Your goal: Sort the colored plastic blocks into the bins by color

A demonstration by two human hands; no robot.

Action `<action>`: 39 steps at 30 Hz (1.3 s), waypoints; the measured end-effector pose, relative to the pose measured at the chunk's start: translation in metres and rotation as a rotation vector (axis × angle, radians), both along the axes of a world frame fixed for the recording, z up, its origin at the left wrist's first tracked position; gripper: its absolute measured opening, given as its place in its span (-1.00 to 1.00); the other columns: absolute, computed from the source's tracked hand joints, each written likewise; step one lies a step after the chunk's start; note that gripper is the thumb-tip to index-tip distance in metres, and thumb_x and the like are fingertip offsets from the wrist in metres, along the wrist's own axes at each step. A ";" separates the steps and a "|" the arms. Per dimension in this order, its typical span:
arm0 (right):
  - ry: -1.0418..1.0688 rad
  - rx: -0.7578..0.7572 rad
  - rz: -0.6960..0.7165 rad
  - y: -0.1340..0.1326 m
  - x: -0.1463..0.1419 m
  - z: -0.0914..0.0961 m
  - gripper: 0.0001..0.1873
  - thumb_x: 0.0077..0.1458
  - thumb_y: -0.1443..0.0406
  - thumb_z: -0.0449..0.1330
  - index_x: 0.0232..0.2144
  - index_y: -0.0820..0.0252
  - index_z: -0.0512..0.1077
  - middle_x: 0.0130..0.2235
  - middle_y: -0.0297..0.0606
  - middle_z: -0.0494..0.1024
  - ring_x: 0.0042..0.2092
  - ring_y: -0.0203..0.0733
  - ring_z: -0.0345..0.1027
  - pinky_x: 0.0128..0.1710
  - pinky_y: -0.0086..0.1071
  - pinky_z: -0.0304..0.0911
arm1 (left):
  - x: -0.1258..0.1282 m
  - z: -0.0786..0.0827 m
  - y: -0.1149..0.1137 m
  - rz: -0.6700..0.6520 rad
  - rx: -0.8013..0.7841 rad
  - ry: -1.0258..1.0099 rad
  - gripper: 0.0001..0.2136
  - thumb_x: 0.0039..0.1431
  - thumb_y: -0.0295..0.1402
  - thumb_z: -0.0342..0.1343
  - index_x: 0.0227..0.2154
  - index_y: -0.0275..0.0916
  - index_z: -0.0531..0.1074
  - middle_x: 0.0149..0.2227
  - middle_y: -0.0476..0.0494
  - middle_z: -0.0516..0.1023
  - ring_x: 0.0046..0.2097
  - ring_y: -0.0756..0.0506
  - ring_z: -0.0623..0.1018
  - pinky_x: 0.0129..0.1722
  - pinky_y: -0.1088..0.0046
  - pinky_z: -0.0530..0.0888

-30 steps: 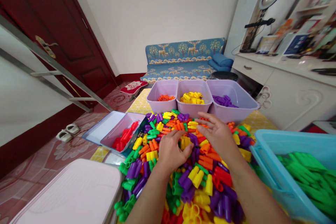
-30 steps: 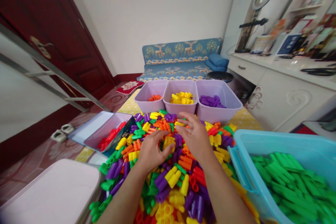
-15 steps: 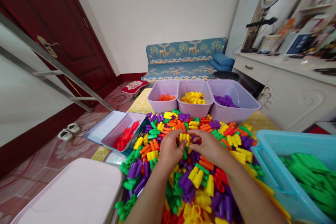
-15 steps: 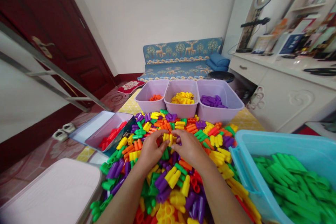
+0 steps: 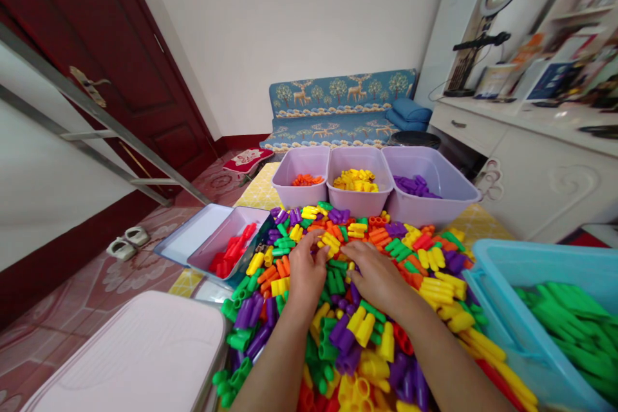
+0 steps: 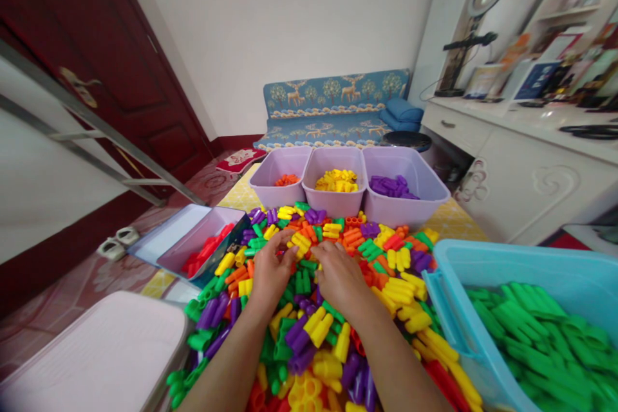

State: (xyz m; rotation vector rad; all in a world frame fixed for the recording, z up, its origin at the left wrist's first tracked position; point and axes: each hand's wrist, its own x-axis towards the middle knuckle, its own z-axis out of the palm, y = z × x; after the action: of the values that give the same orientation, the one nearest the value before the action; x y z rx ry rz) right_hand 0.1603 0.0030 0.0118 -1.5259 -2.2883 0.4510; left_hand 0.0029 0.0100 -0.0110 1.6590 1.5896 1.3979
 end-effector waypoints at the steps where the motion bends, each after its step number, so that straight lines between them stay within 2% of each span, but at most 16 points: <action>1: -0.017 -0.001 -0.005 0.000 -0.001 0.001 -0.54 0.01 0.44 0.09 0.00 0.19 0.42 -0.03 -0.12 0.47 0.05 -0.03 0.29 0.04 -0.21 0.20 | 0.000 0.000 0.000 0.003 0.000 0.001 -0.72 0.08 -0.50 0.10 -0.11 -0.23 0.45 -0.22 -0.13 0.57 -0.24 -0.09 0.55 -0.19 0.37 0.47; 4: -0.033 -0.015 -0.006 0.000 -0.001 0.001 -0.64 0.02 0.39 0.13 -0.09 0.16 0.47 -0.13 -0.15 0.49 -0.01 -0.04 0.33 -0.02 -0.24 0.22 | 0.001 -0.002 0.001 -0.002 -0.008 -0.018 -0.70 0.06 -0.55 0.09 -0.11 -0.24 0.45 -0.21 -0.14 0.57 -0.21 -0.11 0.55 -0.17 0.36 0.47; 7: 0.034 -0.024 -0.054 0.002 -0.002 -0.001 -0.69 0.03 0.31 0.18 -0.13 0.19 0.47 -0.12 -0.14 0.50 -0.01 -0.03 0.34 -0.03 -0.24 0.23 | 0.001 -0.002 0.002 -0.052 0.004 -0.060 -0.69 0.07 -0.58 0.05 -0.11 -0.23 0.46 -0.20 -0.14 0.58 -0.17 -0.11 0.56 -0.15 0.37 0.47; 12: 0.286 -0.047 -0.163 0.005 -0.004 -0.002 -0.38 0.02 0.24 0.21 0.15 0.22 0.25 0.05 -0.09 0.46 -0.01 -0.06 0.38 -0.02 -0.24 0.24 | 0.003 0.005 -0.003 -0.184 0.083 -0.012 -0.71 0.10 -0.61 -0.01 -0.20 -0.21 0.50 -0.22 -0.09 0.59 -0.16 -0.08 0.55 -0.13 0.41 0.46; 14: 0.364 -0.059 -0.152 0.006 -0.004 -0.001 -0.38 0.01 0.28 0.20 0.15 0.17 0.25 0.01 -0.15 0.50 -0.07 -0.11 0.41 -0.06 -0.27 0.26 | 0.005 0.008 -0.005 -0.237 0.113 0.027 -0.71 0.11 -0.62 -0.03 -0.24 -0.20 0.52 -0.23 -0.08 0.59 -0.17 -0.06 0.55 -0.13 0.42 0.45; 19: 0.409 -0.083 -0.123 0.007 0.000 0.008 -0.68 0.00 0.26 0.18 -0.14 0.14 0.48 -0.32 -0.28 0.57 -0.33 -0.18 0.41 -0.27 -0.34 0.26 | 0.007 0.008 -0.006 -0.211 0.104 0.009 -0.78 0.14 -0.55 0.01 -0.23 -0.22 0.50 -0.27 -0.09 0.57 -0.25 -0.04 0.54 -0.24 0.47 0.46; 25: 0.372 -0.150 -0.068 0.005 0.017 0.016 -0.83 -0.04 0.23 0.20 -0.37 0.18 0.49 -0.46 -0.34 0.51 -0.43 -0.25 0.34 -0.42 -0.41 0.20 | 0.001 0.006 -0.002 -0.061 0.144 0.193 -0.84 0.14 -0.55 0.04 -0.30 -0.25 0.49 -0.27 -0.12 0.57 -0.18 -0.10 0.51 -0.12 0.33 0.42; 29: 0.375 -0.222 -0.024 0.007 0.028 0.013 -0.89 -0.07 0.27 0.21 -0.46 0.20 0.49 -0.53 -0.36 0.48 -0.47 -0.26 0.31 -0.48 -0.42 0.18 | 0.000 0.005 -0.001 -0.061 0.122 0.273 -0.82 0.10 -0.58 0.05 -0.33 -0.23 0.50 -0.30 -0.11 0.56 -0.17 -0.12 0.49 -0.12 0.31 0.40; 31: 0.563 -0.204 -0.083 0.008 0.027 0.015 -0.86 -0.07 0.26 0.22 -0.42 0.21 0.49 -0.46 -0.31 0.52 -0.42 -0.24 0.38 -0.43 -0.40 0.26 | 0.001 0.004 -0.002 -0.078 0.117 0.281 -0.81 0.10 -0.59 0.05 -0.34 -0.22 0.51 -0.30 -0.10 0.57 -0.17 -0.12 0.49 -0.11 0.30 0.40; 33: 0.901 -0.108 -0.141 0.009 0.022 0.022 -0.72 -0.03 0.23 0.23 -0.21 0.16 0.47 -0.19 -0.21 0.56 -0.22 -0.17 0.46 -0.27 -0.34 0.35 | 0.001 0.003 -0.002 -0.088 0.112 0.284 -0.81 0.09 -0.59 0.05 -0.34 -0.22 0.51 -0.30 -0.10 0.56 -0.18 -0.12 0.49 -0.11 0.30 0.39; 35: 1.209 0.026 -0.152 0.008 0.016 0.029 -0.53 0.01 0.21 0.24 0.02 0.03 0.35 0.12 -0.20 0.39 0.02 -0.13 0.39 -0.07 -0.26 0.34 | 0.001 0.003 -0.002 -0.092 0.107 0.283 -0.81 0.09 -0.59 0.05 -0.33 -0.22 0.51 -0.29 -0.10 0.56 -0.17 -0.12 0.49 -0.11 0.31 0.39; 37: 1.331 0.086 -0.136 0.007 0.012 0.034 -0.42 0.01 0.21 0.26 0.10 -0.08 0.25 0.24 -0.24 0.24 0.12 -0.11 0.31 0.02 -0.21 0.31 | 0.001 0.003 -0.002 -0.094 0.109 0.277 -0.81 0.09 -0.58 0.06 -0.33 -0.22 0.51 -0.28 -0.10 0.56 -0.16 -0.12 0.48 -0.10 0.31 0.39; 39: 1.318 0.069 -0.163 0.006 0.011 0.034 -0.45 0.01 0.20 0.27 0.07 -0.05 0.28 0.21 -0.21 0.29 0.11 -0.09 0.33 0.02 -0.18 0.32 | 0.001 0.003 -0.001 -0.095 0.115 0.272 -0.81 0.09 -0.58 0.06 -0.33 -0.22 0.50 -0.27 -0.10 0.55 -0.16 -0.11 0.48 -0.09 0.32 0.39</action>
State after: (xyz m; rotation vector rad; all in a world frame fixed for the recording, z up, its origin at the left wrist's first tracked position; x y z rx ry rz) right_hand 0.1711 0.0091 0.0460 -0.8638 -1.1134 0.9401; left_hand 0.0036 0.0086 -0.0079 2.0377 1.5727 1.2802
